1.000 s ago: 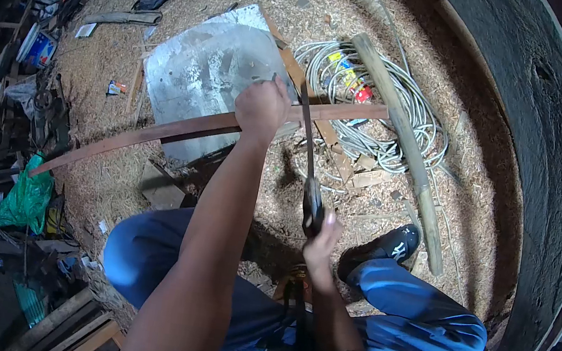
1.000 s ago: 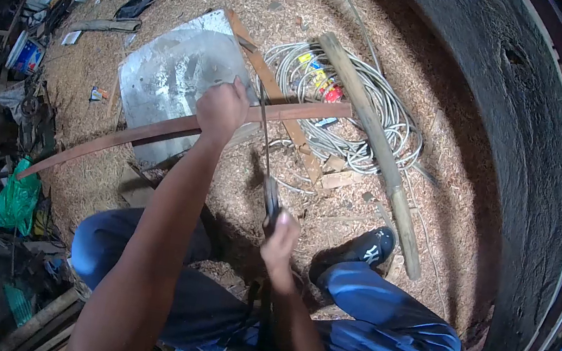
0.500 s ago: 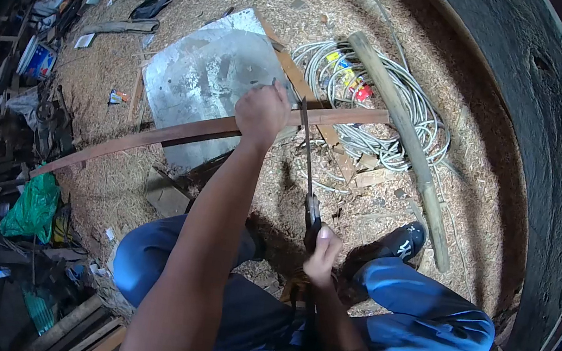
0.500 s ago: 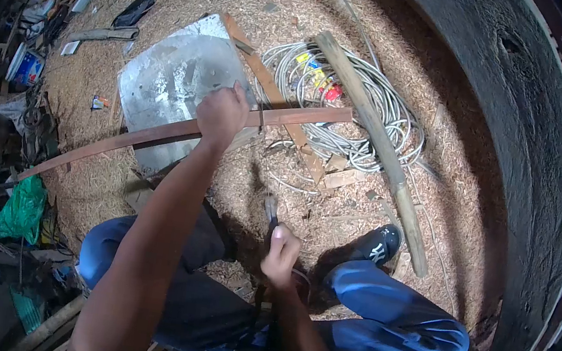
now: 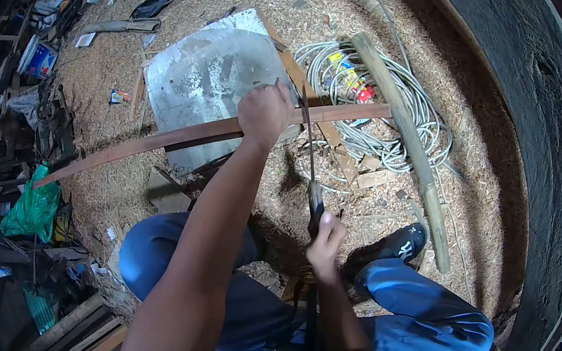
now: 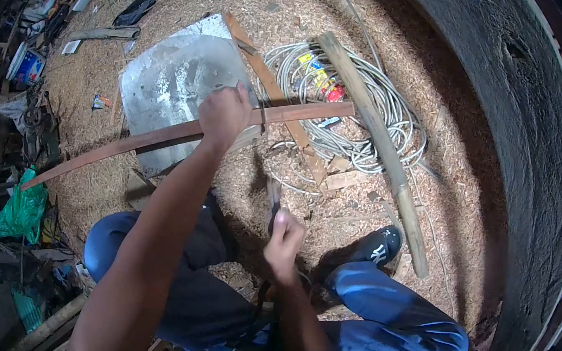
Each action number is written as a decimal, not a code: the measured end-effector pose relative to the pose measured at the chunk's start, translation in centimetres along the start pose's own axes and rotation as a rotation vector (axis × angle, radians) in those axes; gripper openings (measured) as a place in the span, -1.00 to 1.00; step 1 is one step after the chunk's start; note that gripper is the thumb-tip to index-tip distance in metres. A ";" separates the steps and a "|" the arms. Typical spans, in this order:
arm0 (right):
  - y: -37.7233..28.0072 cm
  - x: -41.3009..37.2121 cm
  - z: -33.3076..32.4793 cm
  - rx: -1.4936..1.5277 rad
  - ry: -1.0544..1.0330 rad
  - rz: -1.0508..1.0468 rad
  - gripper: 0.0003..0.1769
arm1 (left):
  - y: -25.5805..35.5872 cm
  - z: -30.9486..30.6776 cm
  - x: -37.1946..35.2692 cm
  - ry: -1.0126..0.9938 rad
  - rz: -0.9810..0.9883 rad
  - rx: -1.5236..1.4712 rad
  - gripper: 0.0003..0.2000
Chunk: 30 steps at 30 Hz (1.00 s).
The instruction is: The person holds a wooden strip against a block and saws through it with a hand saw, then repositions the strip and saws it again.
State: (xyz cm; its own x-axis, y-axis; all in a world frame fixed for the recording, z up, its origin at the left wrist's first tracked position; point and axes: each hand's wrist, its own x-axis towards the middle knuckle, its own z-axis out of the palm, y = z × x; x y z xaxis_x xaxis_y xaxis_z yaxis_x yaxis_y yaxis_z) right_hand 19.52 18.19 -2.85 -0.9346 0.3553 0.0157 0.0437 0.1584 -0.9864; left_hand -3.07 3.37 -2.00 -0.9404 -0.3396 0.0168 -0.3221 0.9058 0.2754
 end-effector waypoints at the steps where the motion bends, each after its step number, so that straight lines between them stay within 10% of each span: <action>1: 0.0 1.4 0.9 0.031 0.021 0.052 -0.52 | 0.1 -0.2 -0.1 -0.011 0.010 0.007 -0.50; 19: 0.4 2.1 0.1 0.141 -0.192 0.230 -0.52 | -0.5 0.4 -0.1 0.003 0.130 0.038 -0.47; 22: 1.7 -2.7 -1.7 -0.016 -0.025 -0.040 -0.51 | 0.1 0.0 0.2 -0.028 0.112 0.046 -0.47; 30: 2.9 2.7 0.0 -0.006 -0.383 0.432 -0.77 | -0.2 0.5 0.2 -0.017 0.158 0.041 -0.46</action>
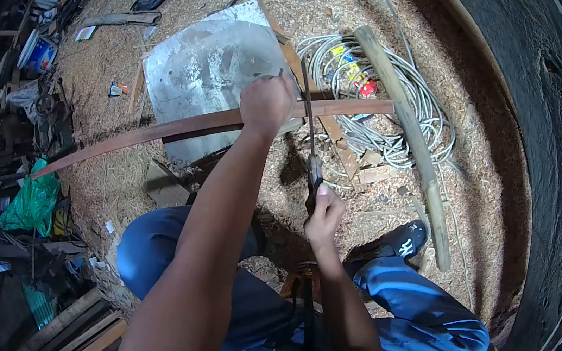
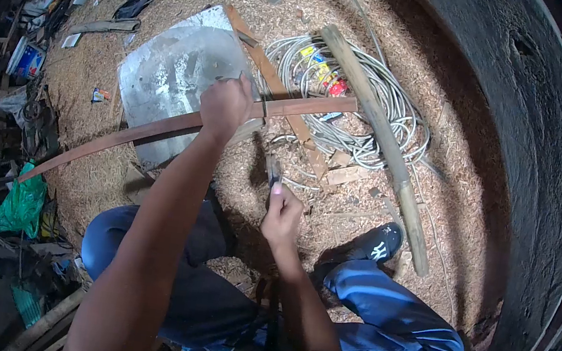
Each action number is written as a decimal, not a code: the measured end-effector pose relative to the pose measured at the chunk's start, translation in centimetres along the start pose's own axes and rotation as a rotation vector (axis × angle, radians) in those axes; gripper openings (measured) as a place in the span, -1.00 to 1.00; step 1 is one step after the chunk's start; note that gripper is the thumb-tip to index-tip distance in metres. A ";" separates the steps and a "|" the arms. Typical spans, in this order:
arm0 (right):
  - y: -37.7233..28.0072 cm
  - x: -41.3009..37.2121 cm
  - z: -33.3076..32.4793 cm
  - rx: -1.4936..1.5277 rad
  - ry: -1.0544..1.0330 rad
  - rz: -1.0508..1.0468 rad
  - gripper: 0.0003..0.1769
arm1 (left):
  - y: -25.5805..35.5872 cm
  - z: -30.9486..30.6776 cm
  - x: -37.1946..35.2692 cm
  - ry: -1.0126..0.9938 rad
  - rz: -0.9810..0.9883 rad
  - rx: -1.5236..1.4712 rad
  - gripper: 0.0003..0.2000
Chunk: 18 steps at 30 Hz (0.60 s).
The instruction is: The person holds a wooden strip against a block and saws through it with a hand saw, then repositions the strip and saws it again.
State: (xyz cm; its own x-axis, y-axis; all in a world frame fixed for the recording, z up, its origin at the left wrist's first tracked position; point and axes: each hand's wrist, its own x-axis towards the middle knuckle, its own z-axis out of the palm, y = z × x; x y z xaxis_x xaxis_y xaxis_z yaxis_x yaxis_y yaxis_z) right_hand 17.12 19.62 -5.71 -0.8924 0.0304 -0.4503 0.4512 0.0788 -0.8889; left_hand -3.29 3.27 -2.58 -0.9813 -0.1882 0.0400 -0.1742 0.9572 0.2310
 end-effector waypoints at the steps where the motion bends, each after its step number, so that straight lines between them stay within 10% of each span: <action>1: 0.0 -0.9 0.2 0.003 0.001 0.003 -0.77 | 0.0 0.0 -0.2 0.009 -0.026 -0.009 -0.46; 3: -0.1 -4.1 0.9 0.021 0.337 -0.394 -0.64 | 0.1 -0.3 -0.1 0.025 -0.050 -0.020 -0.47; 9: -2.5 -2.5 0.0 -0.008 0.158 -0.117 -0.53 | -0.2 -0.1 0.1 0.004 0.007 -0.012 -0.48; 18: -0.7 -4.8 0.0 0.065 0.179 -0.245 -0.56 | 0.1 -0.3 0.1 0.029 0.010 -0.018 -0.48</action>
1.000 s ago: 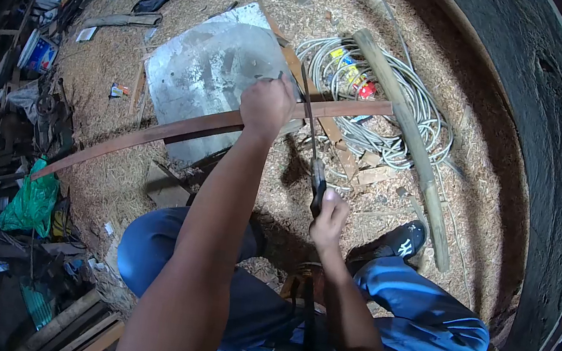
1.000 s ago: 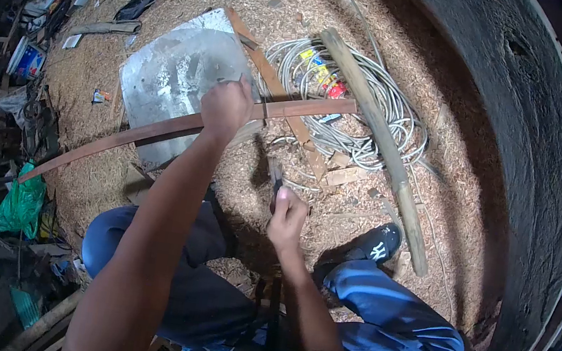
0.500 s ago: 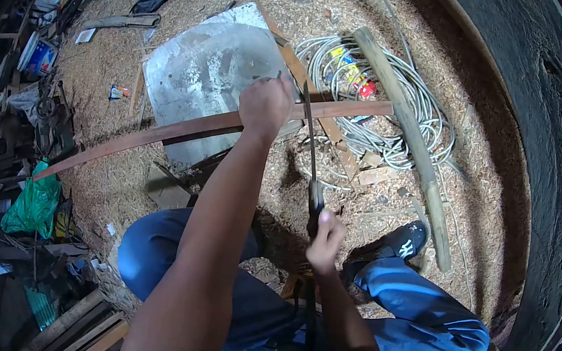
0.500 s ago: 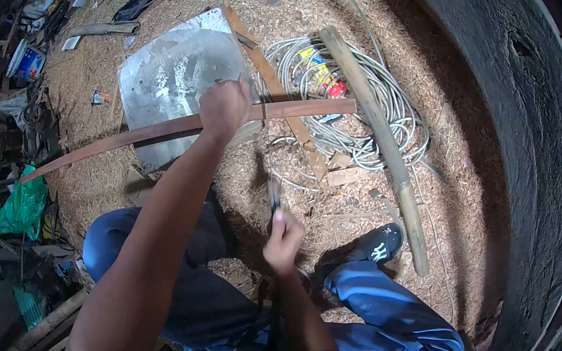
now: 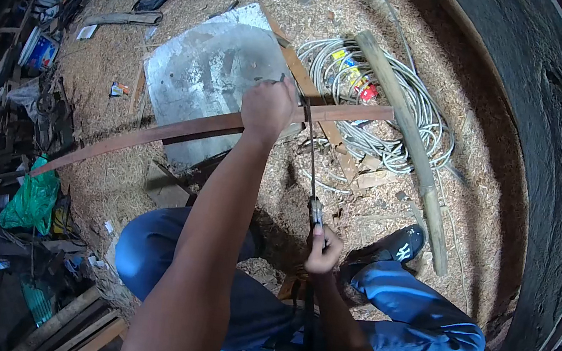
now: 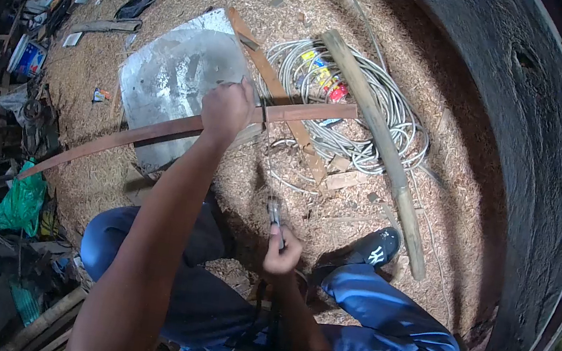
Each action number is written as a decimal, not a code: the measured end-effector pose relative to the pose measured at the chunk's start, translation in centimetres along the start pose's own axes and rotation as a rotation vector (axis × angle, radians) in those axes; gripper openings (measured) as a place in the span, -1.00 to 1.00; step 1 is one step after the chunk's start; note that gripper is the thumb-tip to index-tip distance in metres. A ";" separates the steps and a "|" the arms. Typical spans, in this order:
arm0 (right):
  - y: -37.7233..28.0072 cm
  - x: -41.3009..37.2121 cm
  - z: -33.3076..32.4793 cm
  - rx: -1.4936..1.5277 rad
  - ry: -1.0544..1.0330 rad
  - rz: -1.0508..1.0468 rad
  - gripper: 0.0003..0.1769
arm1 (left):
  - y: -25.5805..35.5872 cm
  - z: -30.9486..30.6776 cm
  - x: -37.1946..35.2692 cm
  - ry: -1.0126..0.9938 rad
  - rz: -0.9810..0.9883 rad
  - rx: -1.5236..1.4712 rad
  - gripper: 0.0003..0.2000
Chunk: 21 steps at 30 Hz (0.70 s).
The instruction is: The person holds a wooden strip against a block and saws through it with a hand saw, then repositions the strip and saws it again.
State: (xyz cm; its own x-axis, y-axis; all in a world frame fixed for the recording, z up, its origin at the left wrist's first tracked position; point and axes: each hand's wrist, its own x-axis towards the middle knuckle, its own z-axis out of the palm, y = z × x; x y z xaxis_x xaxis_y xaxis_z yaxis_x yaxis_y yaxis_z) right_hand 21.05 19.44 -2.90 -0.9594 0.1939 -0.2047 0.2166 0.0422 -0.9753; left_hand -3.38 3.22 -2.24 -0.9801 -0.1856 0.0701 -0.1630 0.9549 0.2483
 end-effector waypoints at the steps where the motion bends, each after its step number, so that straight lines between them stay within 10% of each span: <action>1: 0.3 -0.5 -0.3 0.046 0.007 -0.020 -0.55 | -0.1 0.1 -0.1 0.004 0.009 -0.010 -0.49; 9: 0.8 4.5 1.7 -0.002 -0.025 -0.013 -0.52 | -0.3 0.7 -0.3 0.076 0.035 0.012 -0.52; 12: 1.5 -0.4 1.3 0.047 0.324 -0.319 -0.49 | -0.3 0.6 0.0 0.075 0.029 0.007 -0.52; 21: 0.1 4.1 1.2 0.084 0.083 0.040 -0.52 | -0.4 0.9 -0.2 0.076 0.099 0.043 -0.50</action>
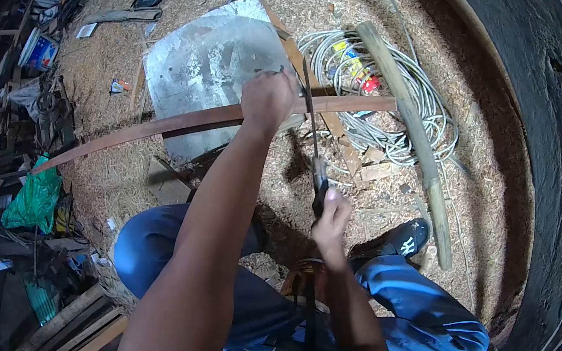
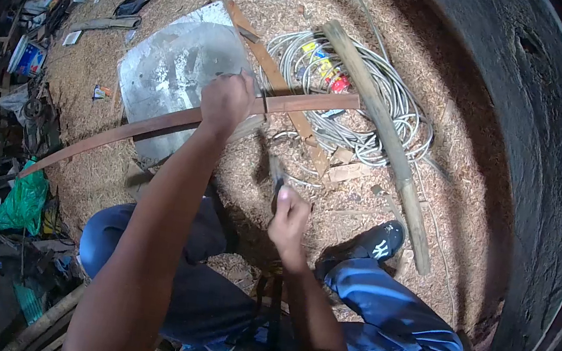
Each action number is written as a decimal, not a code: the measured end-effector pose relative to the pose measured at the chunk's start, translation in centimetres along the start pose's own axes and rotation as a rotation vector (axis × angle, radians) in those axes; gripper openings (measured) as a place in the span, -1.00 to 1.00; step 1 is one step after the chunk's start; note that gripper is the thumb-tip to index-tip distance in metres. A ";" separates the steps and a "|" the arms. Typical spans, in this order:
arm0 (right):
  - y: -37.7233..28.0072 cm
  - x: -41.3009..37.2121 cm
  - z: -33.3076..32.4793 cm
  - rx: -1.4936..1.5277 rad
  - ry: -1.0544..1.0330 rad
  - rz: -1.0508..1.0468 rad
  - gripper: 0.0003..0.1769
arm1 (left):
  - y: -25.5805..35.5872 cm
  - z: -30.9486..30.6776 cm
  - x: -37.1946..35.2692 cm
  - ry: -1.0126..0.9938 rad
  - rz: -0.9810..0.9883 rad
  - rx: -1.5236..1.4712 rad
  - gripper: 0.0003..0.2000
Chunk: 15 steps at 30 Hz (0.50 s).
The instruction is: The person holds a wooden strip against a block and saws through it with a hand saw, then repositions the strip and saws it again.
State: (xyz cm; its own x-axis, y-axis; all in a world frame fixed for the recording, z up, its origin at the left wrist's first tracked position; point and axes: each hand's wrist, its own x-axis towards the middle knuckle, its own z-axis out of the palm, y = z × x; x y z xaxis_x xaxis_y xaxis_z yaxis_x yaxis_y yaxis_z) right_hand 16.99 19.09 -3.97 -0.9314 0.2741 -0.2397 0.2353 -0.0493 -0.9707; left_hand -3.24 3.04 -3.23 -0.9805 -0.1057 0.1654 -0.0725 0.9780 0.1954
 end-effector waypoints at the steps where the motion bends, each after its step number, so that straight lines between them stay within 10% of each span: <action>1: -0.3 -1.2 -0.4 -0.052 0.005 -0.146 -0.53 | -0.1 0.0 0.1 -0.008 0.001 -0.014 -0.50; 7: 1.4 -3.1 -0.3 -0.209 0.243 -0.450 -0.53 | 0.2 -0.3 0.5 -0.081 -0.021 -0.011 -0.49; 11: -0.5 1.4 0.2 -0.100 -0.156 0.112 -0.81 | 0.3 -0.5 0.3 -0.071 -0.024 0.042 -0.52; 15: 1.0 -2.2 0.1 -0.049 0.034 -0.182 -0.52 | 0.2 -0.3 0.3 -0.018 -0.052 0.003 -0.53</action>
State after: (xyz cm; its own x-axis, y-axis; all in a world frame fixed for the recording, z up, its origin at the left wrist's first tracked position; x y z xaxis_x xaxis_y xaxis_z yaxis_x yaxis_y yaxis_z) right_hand 19.21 18.33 -4.40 -0.9501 0.3065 -0.0582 0.0775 0.0511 -0.9957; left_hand -3.48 3.16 -2.80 -0.9785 -0.1533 0.1380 -0.1240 0.9718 0.2006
